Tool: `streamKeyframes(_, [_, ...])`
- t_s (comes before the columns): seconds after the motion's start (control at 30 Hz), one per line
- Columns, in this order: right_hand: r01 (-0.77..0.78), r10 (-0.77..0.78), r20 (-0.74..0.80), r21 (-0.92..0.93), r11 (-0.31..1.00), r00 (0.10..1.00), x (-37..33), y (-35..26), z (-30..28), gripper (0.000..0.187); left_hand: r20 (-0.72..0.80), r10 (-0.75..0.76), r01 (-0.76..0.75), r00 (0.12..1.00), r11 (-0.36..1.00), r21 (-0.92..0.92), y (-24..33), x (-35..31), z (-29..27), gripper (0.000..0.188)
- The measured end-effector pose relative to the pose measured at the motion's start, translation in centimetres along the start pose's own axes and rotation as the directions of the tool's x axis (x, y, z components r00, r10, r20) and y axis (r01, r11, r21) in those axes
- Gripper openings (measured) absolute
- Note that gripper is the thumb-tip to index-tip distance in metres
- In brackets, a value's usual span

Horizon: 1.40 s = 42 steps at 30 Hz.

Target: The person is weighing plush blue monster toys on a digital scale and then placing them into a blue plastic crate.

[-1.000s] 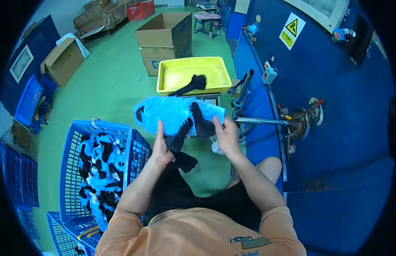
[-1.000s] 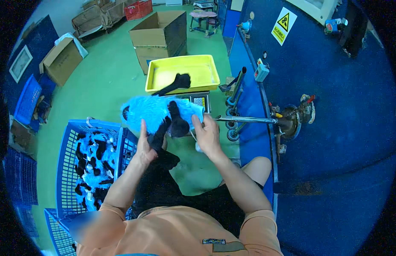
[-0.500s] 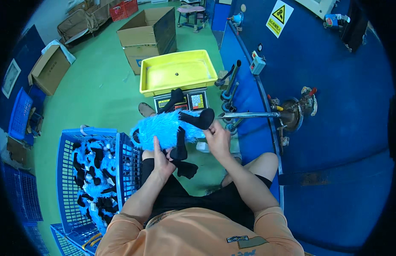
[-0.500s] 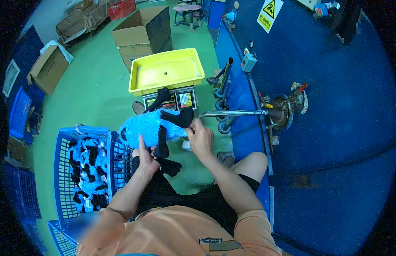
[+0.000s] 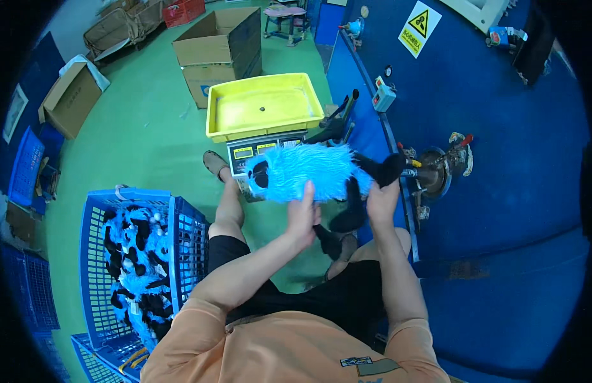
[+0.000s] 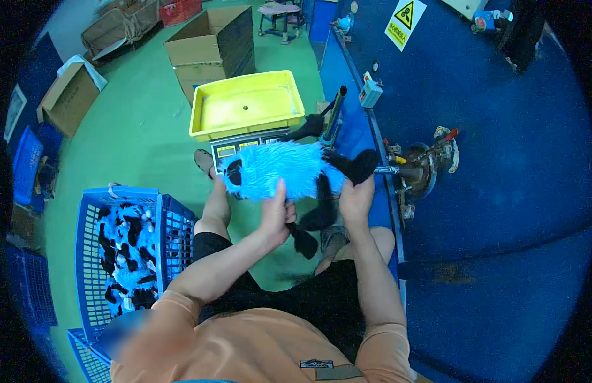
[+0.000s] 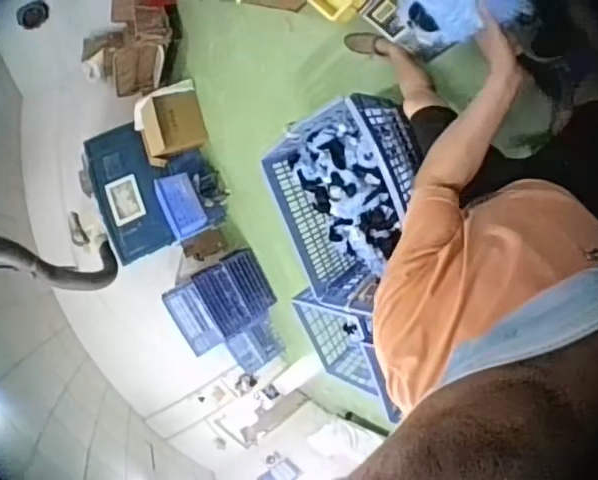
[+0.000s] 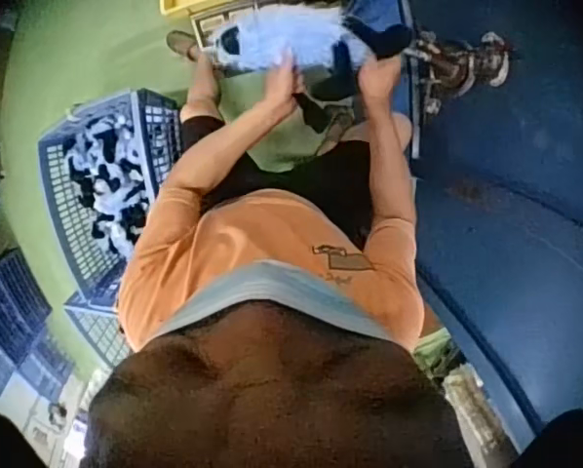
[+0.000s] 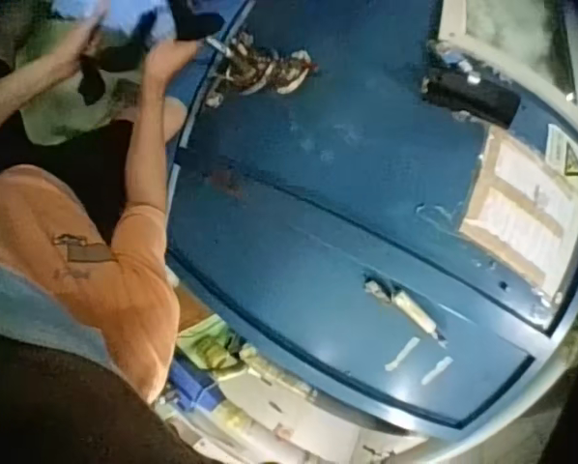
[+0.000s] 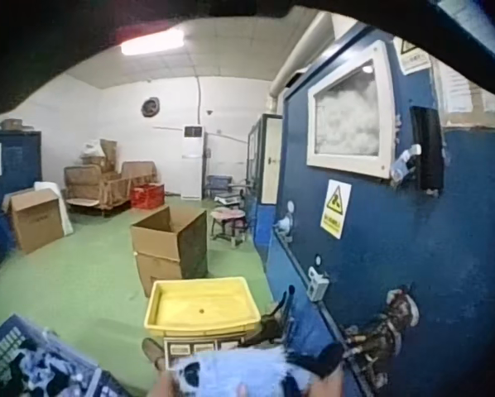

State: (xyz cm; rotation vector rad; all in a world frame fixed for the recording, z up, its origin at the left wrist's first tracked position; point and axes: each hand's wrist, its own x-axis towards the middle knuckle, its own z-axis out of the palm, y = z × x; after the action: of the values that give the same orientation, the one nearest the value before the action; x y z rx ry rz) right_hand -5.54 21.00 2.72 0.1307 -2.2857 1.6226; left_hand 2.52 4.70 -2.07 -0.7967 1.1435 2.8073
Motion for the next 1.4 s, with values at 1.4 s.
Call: streamKeyframes(1.4, [0.536, -0.632, 0.239, -0.776, 0.333, 0.737, 9.6, 3.9, -5.3, 0.023, 0.146, -0.042, -0.038, 0.988, 0.861, 0.508, -6.6, 2.0, 10.4, 0.055])
